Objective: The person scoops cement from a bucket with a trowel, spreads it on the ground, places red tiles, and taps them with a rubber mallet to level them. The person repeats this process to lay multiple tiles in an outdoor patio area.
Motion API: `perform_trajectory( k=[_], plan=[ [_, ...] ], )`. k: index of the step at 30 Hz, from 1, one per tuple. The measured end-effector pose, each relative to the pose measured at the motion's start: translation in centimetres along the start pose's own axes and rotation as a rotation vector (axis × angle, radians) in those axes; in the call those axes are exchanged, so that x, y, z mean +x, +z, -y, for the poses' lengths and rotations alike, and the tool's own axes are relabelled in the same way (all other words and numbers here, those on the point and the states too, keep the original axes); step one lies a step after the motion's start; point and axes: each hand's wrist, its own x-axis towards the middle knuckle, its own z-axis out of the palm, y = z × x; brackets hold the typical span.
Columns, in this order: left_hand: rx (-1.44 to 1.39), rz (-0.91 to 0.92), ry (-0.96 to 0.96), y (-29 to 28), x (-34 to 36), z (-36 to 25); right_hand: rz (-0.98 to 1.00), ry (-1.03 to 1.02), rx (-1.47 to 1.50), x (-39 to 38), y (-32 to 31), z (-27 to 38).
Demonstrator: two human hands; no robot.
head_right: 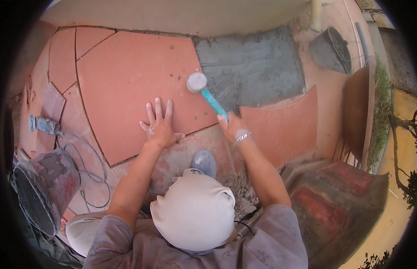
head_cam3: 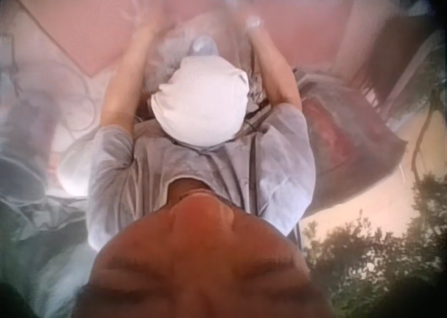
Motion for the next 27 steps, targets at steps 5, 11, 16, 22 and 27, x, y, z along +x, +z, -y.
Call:
perform_trajectory(
  k=[5, 11, 16, 22, 27],
  plan=[
    [0.012, 0.004, -0.003, -0.3, -0.2, 0.0, 0.059, -0.008, 0.04, 1.0, -0.3, -0.1],
    [0.026, 0.022, -0.009, -0.5, -0.3, 0.0, 0.084, 0.021, 0.007, 1.9, -0.4, 0.0],
    [0.024, 0.012, 0.001, 0.1, -0.1, 0.2, 0.129, 0.049, -0.025, 2.5, -0.2, 0.3],
    [-0.011, -0.005, 0.035, -1.3, -1.0, 0.6, 0.11, 0.027, -0.054, 3.0, -1.4, 3.0],
    [-0.109, -0.093, -0.073, -5.4, 1.9, 3.8, -0.158, -0.245, 0.19, 5.5, -1.2, 8.7]
  ],
)
